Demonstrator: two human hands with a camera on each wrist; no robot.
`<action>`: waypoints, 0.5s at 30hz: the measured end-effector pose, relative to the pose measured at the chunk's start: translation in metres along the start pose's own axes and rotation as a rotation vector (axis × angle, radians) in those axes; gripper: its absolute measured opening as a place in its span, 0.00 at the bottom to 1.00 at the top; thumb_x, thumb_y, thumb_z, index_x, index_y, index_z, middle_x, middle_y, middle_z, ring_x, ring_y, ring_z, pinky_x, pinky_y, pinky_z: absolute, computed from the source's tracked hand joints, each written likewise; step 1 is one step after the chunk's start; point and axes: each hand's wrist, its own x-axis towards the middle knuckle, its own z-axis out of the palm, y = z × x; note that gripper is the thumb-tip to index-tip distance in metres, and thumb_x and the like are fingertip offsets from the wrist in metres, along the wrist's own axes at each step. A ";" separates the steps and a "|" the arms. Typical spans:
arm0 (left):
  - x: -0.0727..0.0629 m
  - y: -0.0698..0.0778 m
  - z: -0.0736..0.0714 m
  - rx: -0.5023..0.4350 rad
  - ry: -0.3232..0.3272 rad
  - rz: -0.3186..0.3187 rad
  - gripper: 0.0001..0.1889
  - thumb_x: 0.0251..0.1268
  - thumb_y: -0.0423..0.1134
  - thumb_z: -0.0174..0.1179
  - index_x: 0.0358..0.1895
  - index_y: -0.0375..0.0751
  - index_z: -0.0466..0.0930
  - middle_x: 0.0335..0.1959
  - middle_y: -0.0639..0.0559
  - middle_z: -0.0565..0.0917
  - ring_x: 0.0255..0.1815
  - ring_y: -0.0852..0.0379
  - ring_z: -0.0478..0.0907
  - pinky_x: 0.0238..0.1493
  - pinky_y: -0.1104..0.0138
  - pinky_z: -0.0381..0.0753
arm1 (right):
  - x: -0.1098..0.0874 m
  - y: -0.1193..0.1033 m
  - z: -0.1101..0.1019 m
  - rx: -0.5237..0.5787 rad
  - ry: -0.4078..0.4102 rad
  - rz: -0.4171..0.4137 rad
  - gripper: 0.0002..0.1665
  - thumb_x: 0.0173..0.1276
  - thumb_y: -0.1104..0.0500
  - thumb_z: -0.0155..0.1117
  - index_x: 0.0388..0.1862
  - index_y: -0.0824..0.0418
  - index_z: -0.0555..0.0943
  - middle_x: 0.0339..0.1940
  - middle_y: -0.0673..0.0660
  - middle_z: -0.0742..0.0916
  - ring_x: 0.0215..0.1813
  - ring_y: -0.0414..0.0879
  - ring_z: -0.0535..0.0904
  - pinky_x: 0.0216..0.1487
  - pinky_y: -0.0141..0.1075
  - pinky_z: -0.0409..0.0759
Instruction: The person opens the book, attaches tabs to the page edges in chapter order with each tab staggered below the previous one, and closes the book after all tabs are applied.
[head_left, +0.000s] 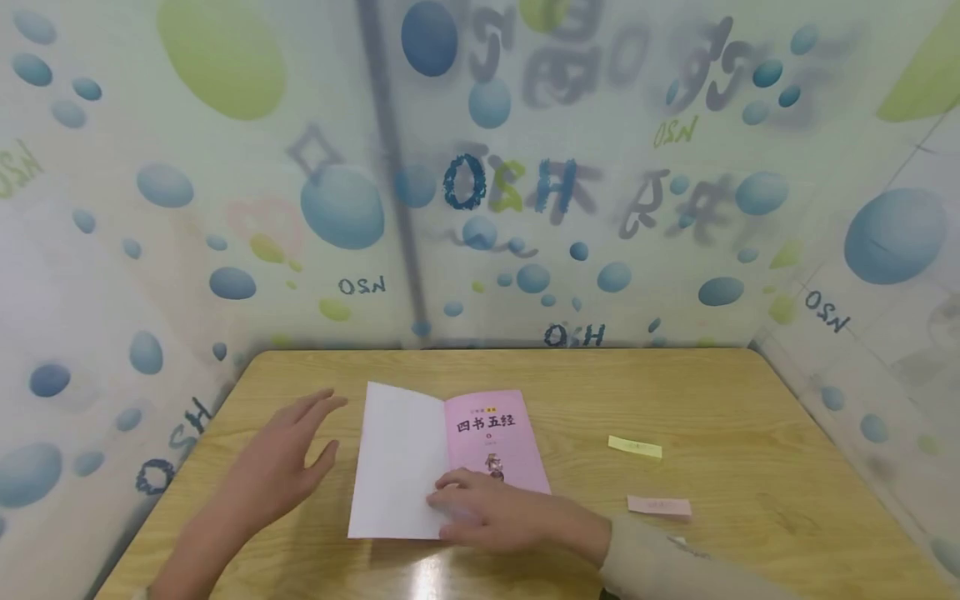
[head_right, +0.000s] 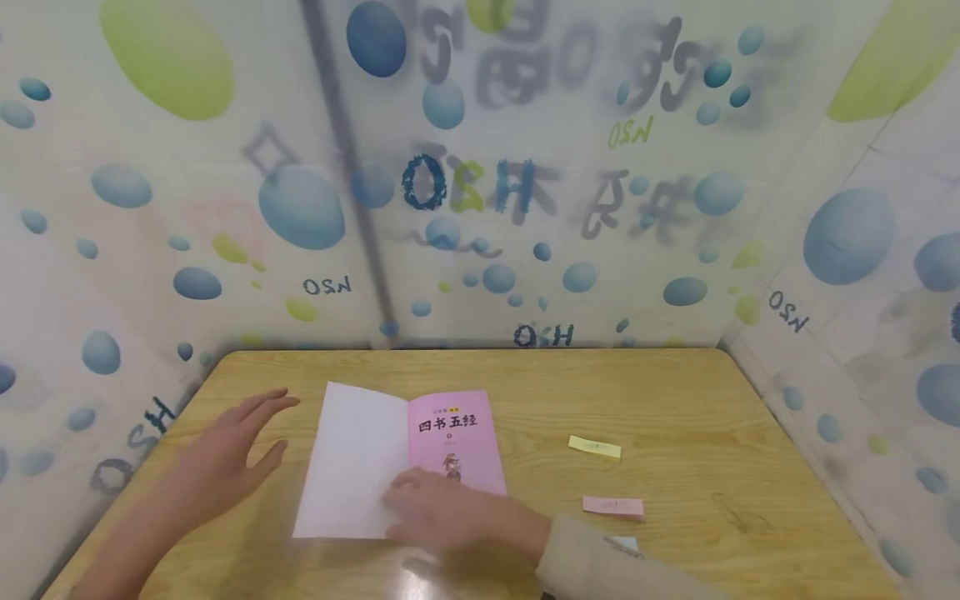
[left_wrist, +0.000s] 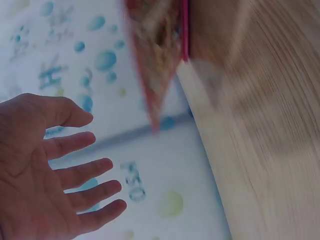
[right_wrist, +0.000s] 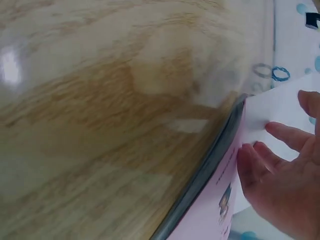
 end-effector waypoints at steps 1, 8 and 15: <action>0.003 0.005 0.004 0.003 -0.003 0.025 0.27 0.58 0.30 0.71 0.62 0.34 0.76 0.62 0.31 0.76 0.59 0.30 0.75 0.54 0.38 0.76 | 0.001 0.000 0.001 -0.046 -0.009 -0.005 0.32 0.82 0.40 0.48 0.76 0.55 0.70 0.73 0.54 0.71 0.72 0.45 0.67 0.70 0.40 0.66; 0.023 0.041 0.036 -0.073 -0.387 0.111 0.24 0.63 0.41 0.71 0.61 0.39 0.78 0.65 0.31 0.75 0.64 0.25 0.70 0.59 0.34 0.71 | 0.002 0.001 0.008 -0.332 -0.076 -0.027 0.35 0.80 0.36 0.46 0.79 0.48 0.66 0.77 0.53 0.67 0.71 0.47 0.65 0.68 0.43 0.68; 0.038 0.042 0.082 -0.218 -0.594 0.052 0.24 0.71 0.37 0.63 0.66 0.35 0.72 0.67 0.24 0.69 0.68 0.25 0.65 0.66 0.35 0.63 | -0.005 -0.004 0.006 -0.430 -0.139 -0.034 0.38 0.79 0.35 0.48 0.81 0.49 0.63 0.80 0.52 0.64 0.75 0.48 0.62 0.68 0.49 0.68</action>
